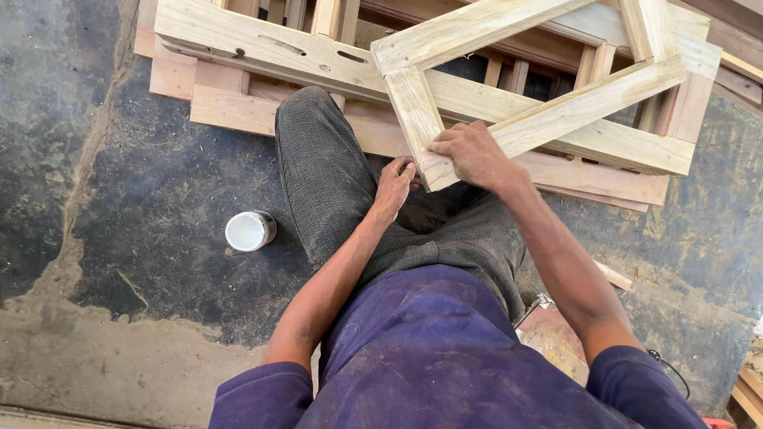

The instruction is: The person applies wood filler to a wooden frame using a putty knife, smoothing the surface and filling gaps between joints. The person works on multiple sections of the frame, ensuring even coverage.

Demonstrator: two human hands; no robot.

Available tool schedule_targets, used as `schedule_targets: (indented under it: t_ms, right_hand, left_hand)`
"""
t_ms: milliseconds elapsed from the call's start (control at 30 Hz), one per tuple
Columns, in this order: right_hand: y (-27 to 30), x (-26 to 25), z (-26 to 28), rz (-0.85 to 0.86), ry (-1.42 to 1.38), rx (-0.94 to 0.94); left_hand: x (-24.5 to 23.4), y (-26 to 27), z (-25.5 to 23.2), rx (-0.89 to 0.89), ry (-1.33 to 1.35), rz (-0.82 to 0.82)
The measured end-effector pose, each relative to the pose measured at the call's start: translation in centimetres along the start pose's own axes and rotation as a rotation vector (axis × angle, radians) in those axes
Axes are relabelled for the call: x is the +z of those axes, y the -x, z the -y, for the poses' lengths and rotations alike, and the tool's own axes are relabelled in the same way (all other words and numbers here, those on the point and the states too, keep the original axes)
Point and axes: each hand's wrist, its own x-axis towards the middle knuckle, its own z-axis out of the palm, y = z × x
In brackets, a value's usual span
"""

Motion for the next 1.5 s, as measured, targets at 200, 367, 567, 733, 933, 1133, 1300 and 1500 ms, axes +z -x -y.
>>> schedule_targets:
  t_ms: [200,367,567,733,933,1133,1300,1500]
  right_hand:
    - [1.5,2.0,1.2,0.004,0.089,-0.073]
    - [2.7,1.6,-1.8,0.124,0.010,-0.130]
    - [0.6,0.6,-1.9,-0.127,0.044,-0.041]
    - [0.6,1.1,-0.1,-0.017,0.172,-0.066]
    - [2.6,0.2,-2.0,0.010,0.048,-0.201]
    - [0.9,0.6,0.1,-0.087,0.045,-0.086]
    - [0.9,1.4,1.4,0.063,0.162,-0.057]
    - [1.8,0.9,-1.0,0.056,0.005,-0.082]
  left_hand:
    - [-0.3,0.9,-1.0,-0.037,-0.086,0.004]
    - [-0.1,0.5,-1.7,-0.045,-0.002,0.019]
    - [0.1,0.5,-1.0,-0.031,-0.041,0.002]
    - [-0.3,0.7,-1.1,-0.045,-0.031,0.002]
    - [-0.2,0.2,-1.3,-0.023,-0.007,0.014]
    - [0.0,0.3,-1.1,-0.024,-0.048,0.006]
    - [0.0,0.7,-1.1,-0.038,-0.097,-0.018]
    - [0.1,0.6,-1.5,-0.058,-0.056,0.033]
